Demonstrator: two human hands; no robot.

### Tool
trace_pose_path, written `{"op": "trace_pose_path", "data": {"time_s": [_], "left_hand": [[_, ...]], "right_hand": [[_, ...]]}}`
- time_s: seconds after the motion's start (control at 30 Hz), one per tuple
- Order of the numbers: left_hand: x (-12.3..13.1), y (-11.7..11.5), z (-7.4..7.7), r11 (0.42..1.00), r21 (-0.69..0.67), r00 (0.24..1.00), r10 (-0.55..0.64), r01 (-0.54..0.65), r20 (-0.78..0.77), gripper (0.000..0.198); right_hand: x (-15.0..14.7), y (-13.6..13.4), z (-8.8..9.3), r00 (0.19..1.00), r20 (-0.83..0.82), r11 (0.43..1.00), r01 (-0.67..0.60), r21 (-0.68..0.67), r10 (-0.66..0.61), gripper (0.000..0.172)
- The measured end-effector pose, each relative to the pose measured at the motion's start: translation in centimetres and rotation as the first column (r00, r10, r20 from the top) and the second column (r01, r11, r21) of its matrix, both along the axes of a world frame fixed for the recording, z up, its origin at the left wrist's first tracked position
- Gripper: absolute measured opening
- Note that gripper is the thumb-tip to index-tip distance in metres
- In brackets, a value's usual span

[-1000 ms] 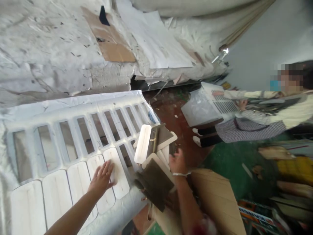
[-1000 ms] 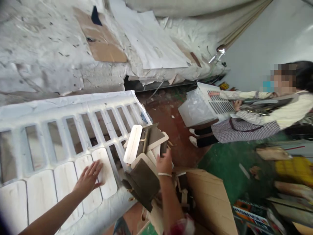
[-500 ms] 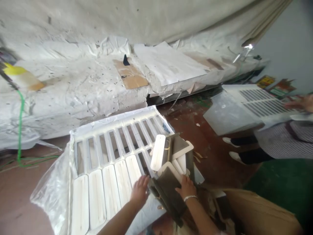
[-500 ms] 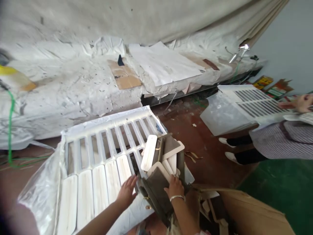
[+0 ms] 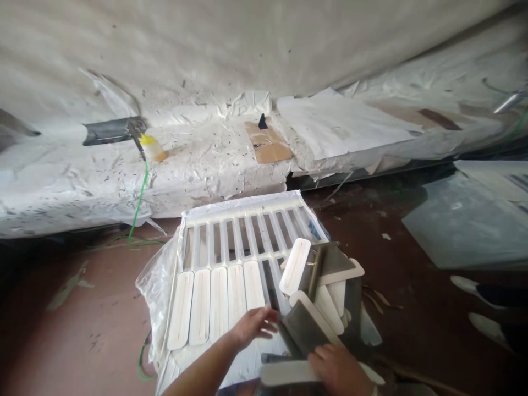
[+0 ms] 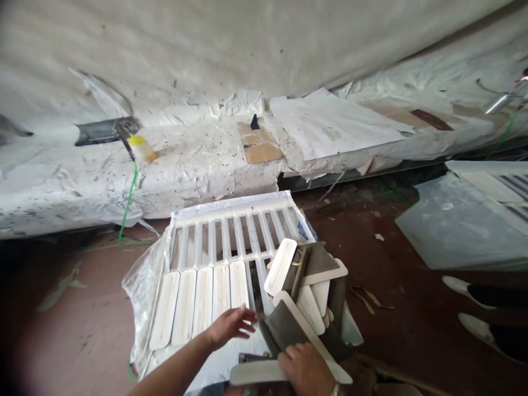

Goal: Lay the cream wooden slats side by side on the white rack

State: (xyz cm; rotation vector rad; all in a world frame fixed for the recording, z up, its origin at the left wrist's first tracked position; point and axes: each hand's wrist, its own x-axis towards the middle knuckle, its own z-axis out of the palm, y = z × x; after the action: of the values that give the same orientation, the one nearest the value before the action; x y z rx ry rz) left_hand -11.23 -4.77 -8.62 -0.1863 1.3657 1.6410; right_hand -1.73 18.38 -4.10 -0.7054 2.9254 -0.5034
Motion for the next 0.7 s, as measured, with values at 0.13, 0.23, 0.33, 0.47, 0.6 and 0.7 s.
{"op": "trace_pose_path", "data": {"time_s": [0.13,0.23,0.33,0.47,0.6,0.7], "left_hand": [[0.8,-2.0,4.4,0.941,0.287,0.958,-0.235,0.181,0.166,0.047],[1.0,-3.2,6.1,0.941,0.337,0.997,0.001,-0.027,0.077,0.042],[-0.6,-6.2,6.2,0.973,0.106,0.976,0.212,-0.206,-0.053,0.043],[-5.9,-12.8,4.8,0.95,-0.059,0.907,0.274,-0.308,-0.32,0.042],[-12.3,-18.8,3.1,0.901,-0.271,0.782,0.11,-0.339,-0.614,0.033],[-16.1,-21.6,2.1,0.871,-0.344,0.751,0.043,-0.352,-0.659,0.032]], "right_hand": [[-4.1,-5.1,4.0,0.871,-0.485,0.981,-0.155,-0.115,0.081,0.018],[-7.8,-8.8,4.6,0.846,-0.532,0.964,-0.164,-0.207,0.03,0.021],[-10.9,-12.1,2.7,0.888,-0.446,0.949,-0.038,-0.312,-0.111,0.031],[-14.6,-17.6,-1.6,0.865,0.292,0.608,0.496,-0.62,-0.408,0.046],[-19.4,-25.3,-4.3,0.59,0.808,0.423,0.737,-0.528,-0.02,0.075],[-23.7,-30.3,-5.4,0.581,0.81,0.375,0.771,-0.516,-0.079,0.08]]}}
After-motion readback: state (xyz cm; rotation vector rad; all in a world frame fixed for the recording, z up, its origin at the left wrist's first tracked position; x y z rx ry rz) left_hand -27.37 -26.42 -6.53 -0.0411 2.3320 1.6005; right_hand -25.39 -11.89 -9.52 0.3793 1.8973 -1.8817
